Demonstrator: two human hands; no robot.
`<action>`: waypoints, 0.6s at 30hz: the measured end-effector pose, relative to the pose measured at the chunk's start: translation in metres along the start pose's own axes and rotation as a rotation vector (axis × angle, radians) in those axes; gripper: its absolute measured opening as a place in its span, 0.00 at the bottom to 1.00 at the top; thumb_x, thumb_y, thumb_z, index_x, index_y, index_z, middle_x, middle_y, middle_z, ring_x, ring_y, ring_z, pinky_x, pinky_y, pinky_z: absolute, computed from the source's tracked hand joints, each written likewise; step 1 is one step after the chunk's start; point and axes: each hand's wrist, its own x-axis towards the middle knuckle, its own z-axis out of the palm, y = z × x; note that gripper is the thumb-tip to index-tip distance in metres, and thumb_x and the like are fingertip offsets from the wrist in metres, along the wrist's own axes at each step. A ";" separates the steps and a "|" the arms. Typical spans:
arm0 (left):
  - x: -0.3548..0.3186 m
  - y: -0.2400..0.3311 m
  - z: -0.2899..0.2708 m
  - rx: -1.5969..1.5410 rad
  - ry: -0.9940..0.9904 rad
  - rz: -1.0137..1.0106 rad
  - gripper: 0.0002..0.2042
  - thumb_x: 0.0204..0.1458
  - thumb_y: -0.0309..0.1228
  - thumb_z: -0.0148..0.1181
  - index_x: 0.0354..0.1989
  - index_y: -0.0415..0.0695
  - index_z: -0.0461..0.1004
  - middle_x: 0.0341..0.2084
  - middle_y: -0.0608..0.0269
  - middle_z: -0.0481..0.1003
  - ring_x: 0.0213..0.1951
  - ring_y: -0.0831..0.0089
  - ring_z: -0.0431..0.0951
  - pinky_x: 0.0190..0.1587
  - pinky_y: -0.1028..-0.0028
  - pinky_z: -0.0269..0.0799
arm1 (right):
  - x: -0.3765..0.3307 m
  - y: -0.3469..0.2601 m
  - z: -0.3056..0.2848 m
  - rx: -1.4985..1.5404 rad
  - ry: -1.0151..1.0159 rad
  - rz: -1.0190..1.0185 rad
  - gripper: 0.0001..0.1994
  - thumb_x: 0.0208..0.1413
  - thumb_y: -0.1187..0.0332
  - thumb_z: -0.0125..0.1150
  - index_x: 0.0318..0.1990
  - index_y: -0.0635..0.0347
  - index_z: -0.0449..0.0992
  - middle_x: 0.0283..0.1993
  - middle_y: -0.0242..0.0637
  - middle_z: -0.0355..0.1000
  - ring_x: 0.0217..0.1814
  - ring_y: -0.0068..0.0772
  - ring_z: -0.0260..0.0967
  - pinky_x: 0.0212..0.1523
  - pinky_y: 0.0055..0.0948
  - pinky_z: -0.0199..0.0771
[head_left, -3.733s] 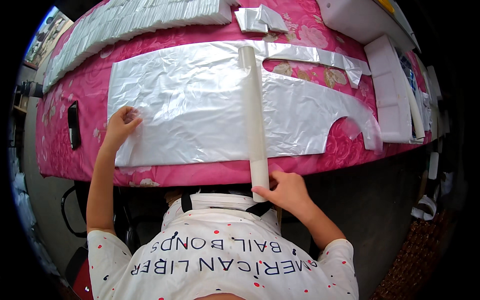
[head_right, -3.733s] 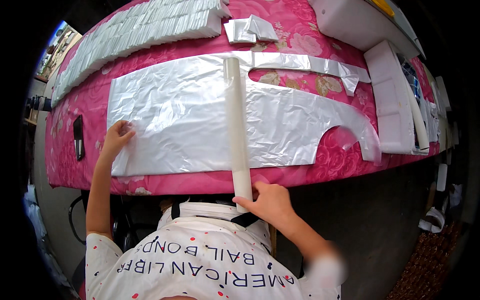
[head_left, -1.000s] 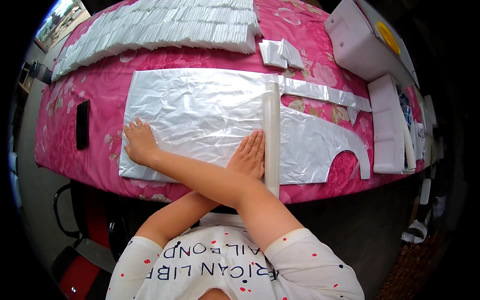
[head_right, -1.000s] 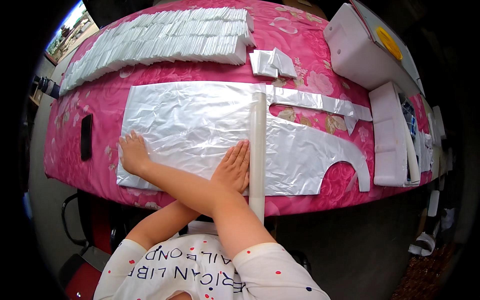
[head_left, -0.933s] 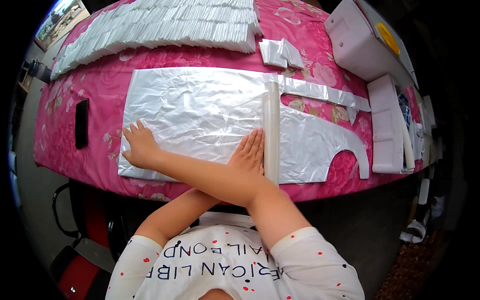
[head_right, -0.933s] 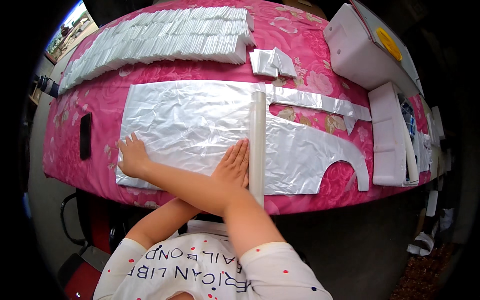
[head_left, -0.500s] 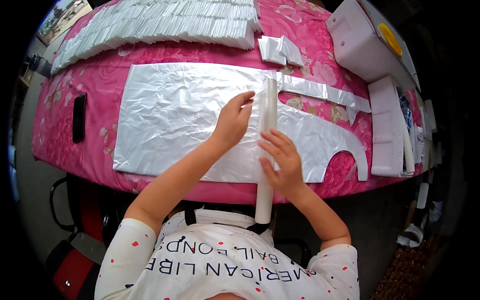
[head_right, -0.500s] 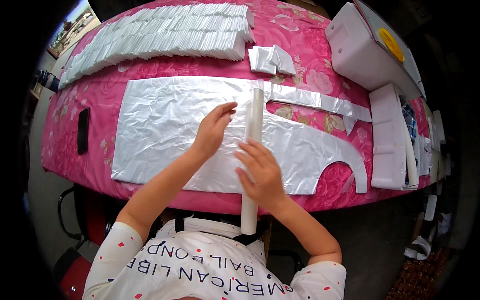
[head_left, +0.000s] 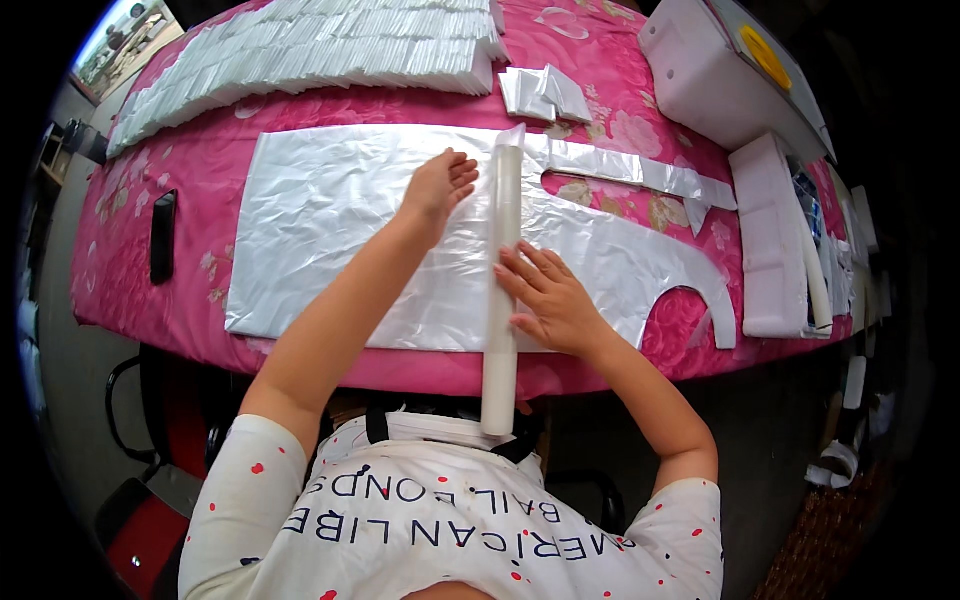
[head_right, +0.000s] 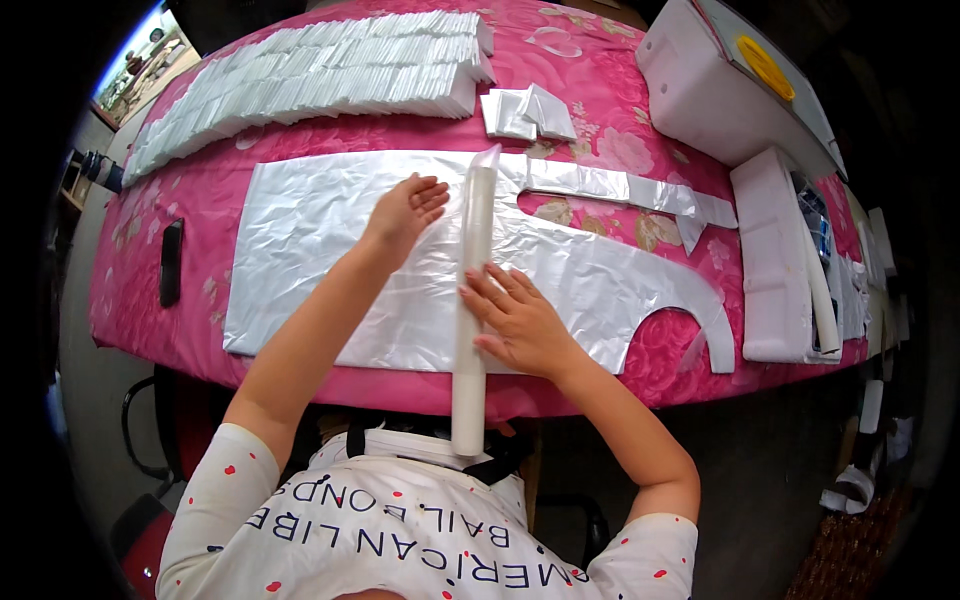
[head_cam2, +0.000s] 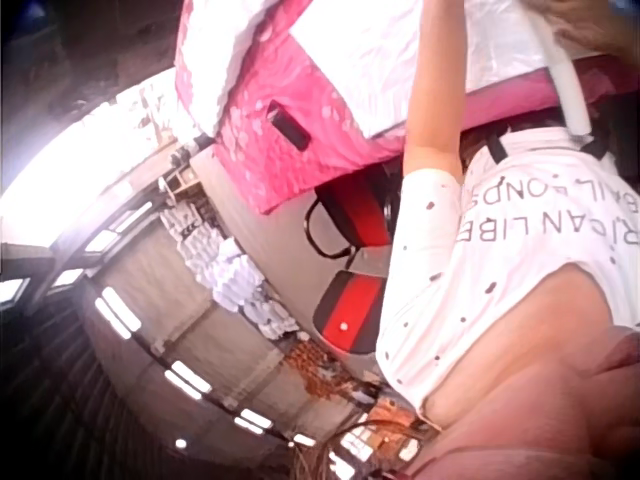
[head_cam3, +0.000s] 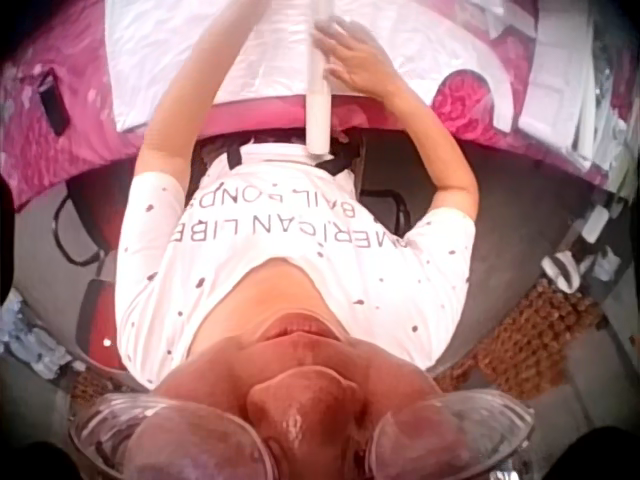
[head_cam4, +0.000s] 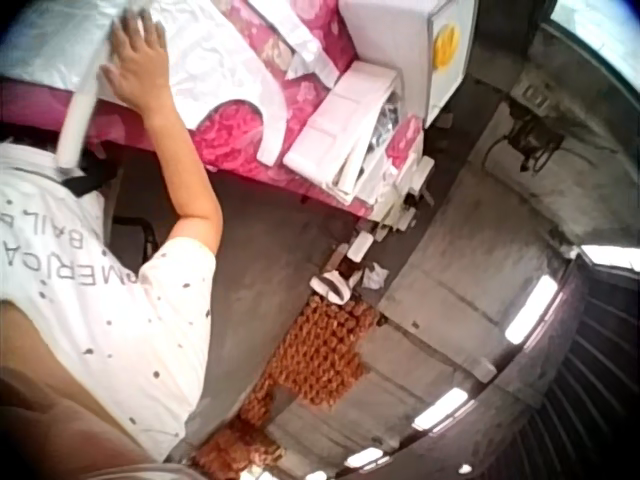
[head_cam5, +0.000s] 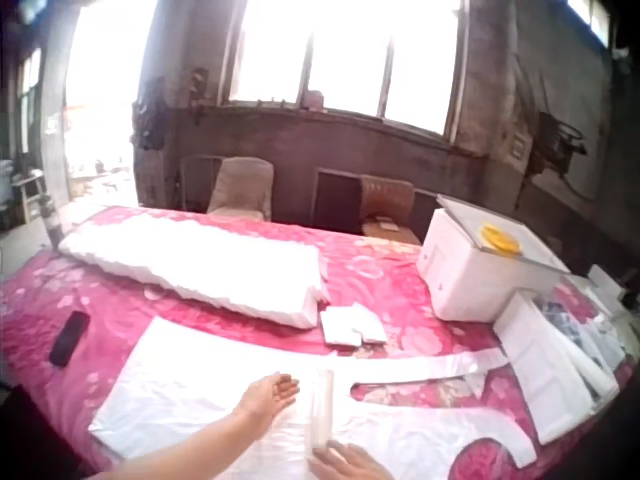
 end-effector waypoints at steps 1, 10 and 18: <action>-0.006 0.007 -0.013 0.044 -0.013 0.049 0.23 0.59 0.40 0.41 0.53 0.32 0.59 0.49 0.49 0.68 0.52 0.62 0.69 0.55 0.68 0.63 | 0.012 -0.006 0.007 0.012 0.010 -0.019 0.30 0.53 0.51 0.49 0.60 0.57 0.60 0.66 0.40 0.51 0.71 0.44 0.41 0.67 0.43 0.40; -0.122 0.067 -0.186 0.276 0.211 0.303 0.22 0.59 0.41 0.40 0.52 0.35 0.63 0.47 0.53 0.71 0.48 0.68 0.71 0.50 0.72 0.65 | 0.142 -0.147 0.026 0.725 -0.034 -0.616 0.24 0.52 0.53 0.55 0.49 0.62 0.71 0.52 0.43 0.68 0.59 0.47 0.59 0.58 0.41 0.58; -0.237 0.043 -0.259 0.392 0.387 0.314 0.21 0.61 0.41 0.38 0.52 0.35 0.64 0.45 0.55 0.71 0.44 0.73 0.72 0.47 0.76 0.65 | 0.196 -0.092 0.057 0.270 0.027 -0.459 0.18 0.55 0.60 0.51 0.50 0.56 0.71 0.58 0.37 0.64 0.64 0.38 0.54 0.63 0.40 0.51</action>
